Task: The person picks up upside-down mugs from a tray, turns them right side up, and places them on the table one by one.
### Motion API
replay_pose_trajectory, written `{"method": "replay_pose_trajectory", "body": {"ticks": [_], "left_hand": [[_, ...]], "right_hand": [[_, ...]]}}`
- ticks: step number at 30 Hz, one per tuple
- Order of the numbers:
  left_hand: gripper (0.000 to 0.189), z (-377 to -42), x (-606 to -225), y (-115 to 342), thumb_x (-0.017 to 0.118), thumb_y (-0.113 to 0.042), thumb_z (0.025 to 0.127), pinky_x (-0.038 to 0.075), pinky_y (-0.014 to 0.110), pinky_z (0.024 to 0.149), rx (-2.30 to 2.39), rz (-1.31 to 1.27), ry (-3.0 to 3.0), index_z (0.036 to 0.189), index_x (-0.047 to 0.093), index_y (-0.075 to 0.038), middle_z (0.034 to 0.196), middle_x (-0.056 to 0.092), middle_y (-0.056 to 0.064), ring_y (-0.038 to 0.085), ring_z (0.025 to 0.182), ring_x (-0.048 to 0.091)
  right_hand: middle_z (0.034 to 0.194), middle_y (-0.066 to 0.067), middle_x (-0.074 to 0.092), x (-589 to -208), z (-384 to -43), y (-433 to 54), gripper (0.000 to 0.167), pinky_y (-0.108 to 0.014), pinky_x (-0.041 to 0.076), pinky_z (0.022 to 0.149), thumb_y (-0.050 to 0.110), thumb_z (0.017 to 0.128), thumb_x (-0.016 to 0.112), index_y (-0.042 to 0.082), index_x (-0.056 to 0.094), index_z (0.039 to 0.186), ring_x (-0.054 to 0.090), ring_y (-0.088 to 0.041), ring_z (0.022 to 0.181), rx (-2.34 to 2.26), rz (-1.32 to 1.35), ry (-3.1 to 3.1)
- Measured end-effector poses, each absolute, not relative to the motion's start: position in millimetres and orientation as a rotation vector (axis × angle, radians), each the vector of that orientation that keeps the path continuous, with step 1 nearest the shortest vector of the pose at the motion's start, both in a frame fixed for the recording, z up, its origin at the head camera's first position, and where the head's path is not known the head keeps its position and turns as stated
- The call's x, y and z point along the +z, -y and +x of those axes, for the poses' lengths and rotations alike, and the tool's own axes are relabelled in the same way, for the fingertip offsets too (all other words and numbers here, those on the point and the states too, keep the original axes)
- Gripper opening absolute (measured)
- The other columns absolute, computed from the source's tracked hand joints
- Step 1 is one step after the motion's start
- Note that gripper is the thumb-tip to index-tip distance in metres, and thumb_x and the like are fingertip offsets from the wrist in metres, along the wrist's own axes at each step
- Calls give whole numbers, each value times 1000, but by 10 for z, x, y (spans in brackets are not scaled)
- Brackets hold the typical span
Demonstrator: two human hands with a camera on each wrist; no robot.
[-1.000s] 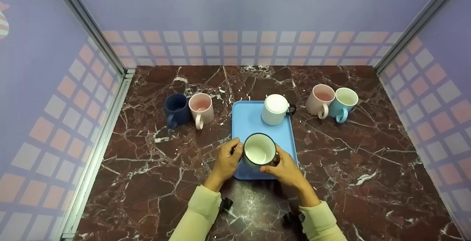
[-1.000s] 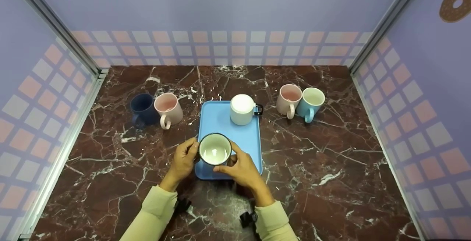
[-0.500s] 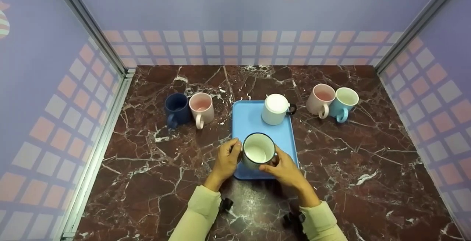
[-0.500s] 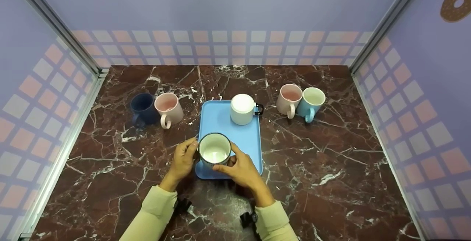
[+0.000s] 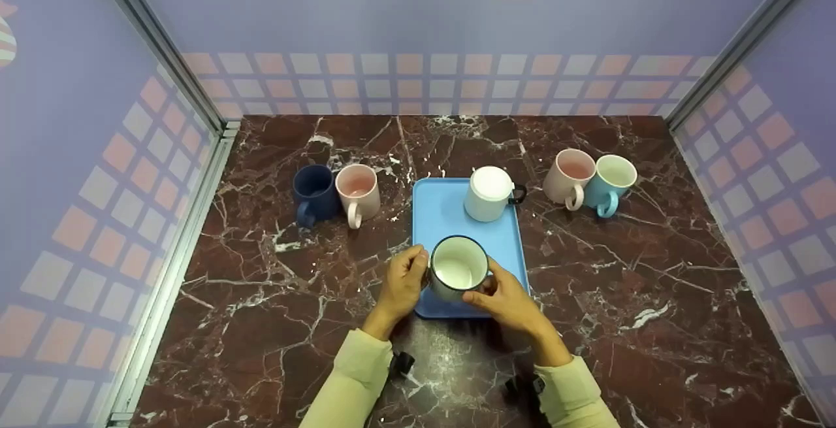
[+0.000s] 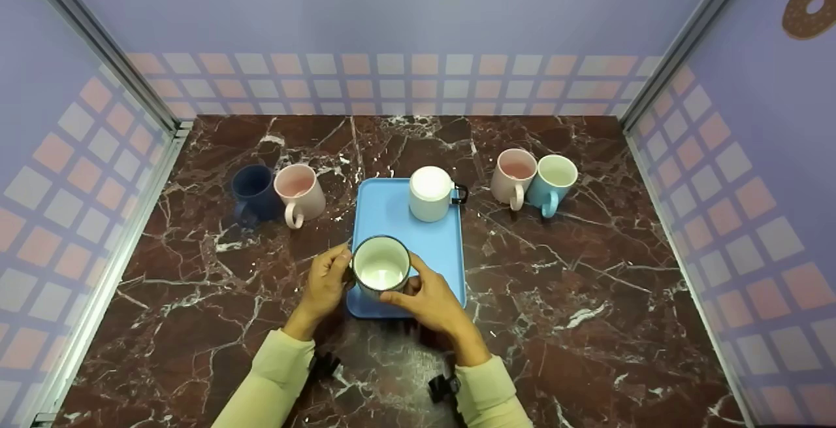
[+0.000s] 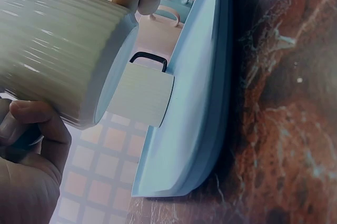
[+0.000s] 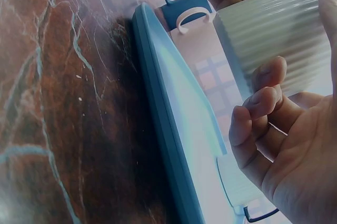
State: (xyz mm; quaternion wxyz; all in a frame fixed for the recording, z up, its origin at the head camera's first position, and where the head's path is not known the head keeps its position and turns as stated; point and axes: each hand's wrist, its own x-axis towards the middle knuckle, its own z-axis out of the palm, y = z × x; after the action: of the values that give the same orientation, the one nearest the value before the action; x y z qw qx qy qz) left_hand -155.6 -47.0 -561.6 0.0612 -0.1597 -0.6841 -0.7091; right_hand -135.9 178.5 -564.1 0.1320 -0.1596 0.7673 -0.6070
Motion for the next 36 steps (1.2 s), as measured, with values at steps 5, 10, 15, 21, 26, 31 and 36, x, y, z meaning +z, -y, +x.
{"method": "replay_pose_trajectory", "body": {"ticks": [5,10,15,21,26,31,36], "left_hand": [[38,-1554,-5599,468,43,-4,104,29,17,49,-2159,-475,2060,68,35,3,59,36,-11,1,51,37],[38,-1556,-5596,468,43,-4,104,29,18,48,-2200,-470,2043,68,34,5,59,36,-12,1,50,37],[39,-1558,-5600,471,43,-5,105,29,18,47,-2231,-479,2028,69,35,6,58,37,-12,1,49,37],[39,-1556,-5616,471,42,-5,105,28,18,46,-2280,-481,2007,70,34,7,58,37,-13,1,49,36],[39,-1551,-5605,468,42,-5,105,28,18,45,-2270,-488,2016,69,33,7,57,36,-12,1,48,35],[40,-1549,-5601,475,42,-6,106,28,18,44,-2270,-490,2028,69,32,6,56,36,-13,1,47,35],[39,-1543,-5598,492,42,-6,105,28,17,44,-2273,-472,2032,69,33,6,56,36,-13,1,47,35]], "right_hand": [[78,0,67,-5631,-1367,-1778,82,-21,50,58,34,88,83,-3,42,149,61,-5,65,-1781,-477,-2214],[76,0,66,-5628,-1369,-1774,83,-20,47,56,34,88,83,-3,43,150,58,-5,63,-1781,-483,-2223],[72,2,64,-5628,-1372,-1780,81,-19,44,54,31,89,83,-2,42,151,56,-4,61,-1753,-474,-2252],[71,2,63,-5637,-1368,-1794,80,-19,44,55,29,89,82,-2,41,151,56,-4,61,-1743,-488,-2258],[71,1,61,-5651,-1348,-1807,75,-19,43,56,22,90,82,-1,42,150,54,-3,62,-1735,-485,-2270],[74,-1,61,-5664,-1320,-1856,74,-19,44,57,15,87,84,0,45,148,54,-4,63,-1752,-482,-2266],[83,-10,64,-5678,-1296,-1975,83,-21,49,62,18,83,88,10,45,153,56,-7,67,-1700,-439,-2407]]}}
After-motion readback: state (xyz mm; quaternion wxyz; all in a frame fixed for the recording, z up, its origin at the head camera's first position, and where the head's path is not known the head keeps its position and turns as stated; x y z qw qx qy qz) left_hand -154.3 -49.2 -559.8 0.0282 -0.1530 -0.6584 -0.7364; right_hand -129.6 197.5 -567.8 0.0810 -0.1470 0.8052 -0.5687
